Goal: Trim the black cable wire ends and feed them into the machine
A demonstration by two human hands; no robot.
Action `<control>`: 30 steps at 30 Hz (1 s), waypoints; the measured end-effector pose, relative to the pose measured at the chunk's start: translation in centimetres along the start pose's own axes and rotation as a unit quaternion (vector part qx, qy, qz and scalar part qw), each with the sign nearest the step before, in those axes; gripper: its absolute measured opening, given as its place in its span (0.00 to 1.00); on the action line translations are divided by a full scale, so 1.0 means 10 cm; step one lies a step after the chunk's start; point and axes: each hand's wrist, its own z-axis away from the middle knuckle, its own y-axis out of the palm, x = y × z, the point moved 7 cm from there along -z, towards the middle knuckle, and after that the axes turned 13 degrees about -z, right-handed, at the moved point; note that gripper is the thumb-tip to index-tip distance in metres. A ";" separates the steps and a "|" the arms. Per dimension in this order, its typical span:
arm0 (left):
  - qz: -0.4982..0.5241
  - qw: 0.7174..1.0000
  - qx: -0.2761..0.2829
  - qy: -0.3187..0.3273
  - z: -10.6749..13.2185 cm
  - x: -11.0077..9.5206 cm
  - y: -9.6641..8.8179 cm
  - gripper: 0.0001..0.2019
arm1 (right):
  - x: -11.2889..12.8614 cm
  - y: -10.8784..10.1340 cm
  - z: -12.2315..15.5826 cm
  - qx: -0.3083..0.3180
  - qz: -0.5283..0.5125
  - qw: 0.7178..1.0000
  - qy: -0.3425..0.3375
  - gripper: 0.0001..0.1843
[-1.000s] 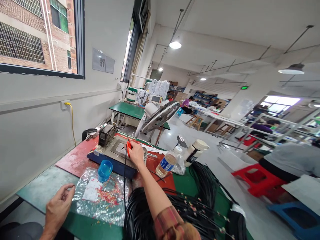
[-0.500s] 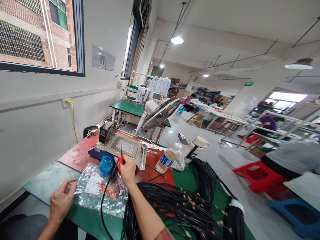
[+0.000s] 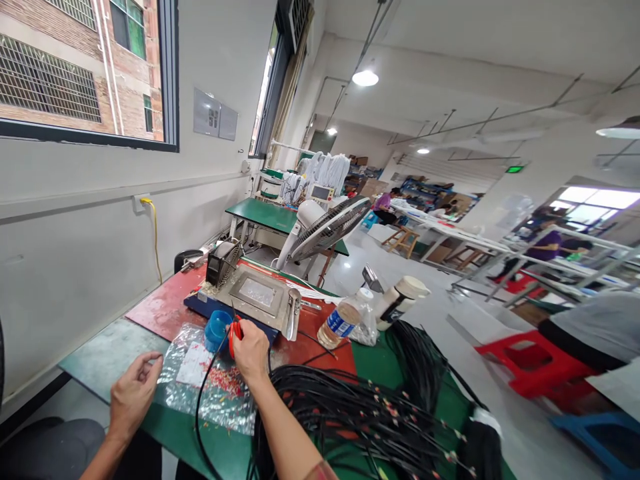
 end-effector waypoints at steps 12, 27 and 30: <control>0.286 0.939 0.139 -0.129 0.25 -0.38 -0.05 0.23 | 0.30 -0.24 0.23 -0.031 -0.108 0.984 -0.142 0.17; 0.506 0.762 0.315 -0.254 1.07 -0.86 0.14 0.18 | 1.00 -0.45 1.35 0.079 -0.022 0.872 -0.483 0.12; 0.474 0.793 0.291 -0.248 1.07 -0.86 0.06 0.18 | 0.97 -0.48 1.31 0.068 -0.040 0.908 -0.412 0.11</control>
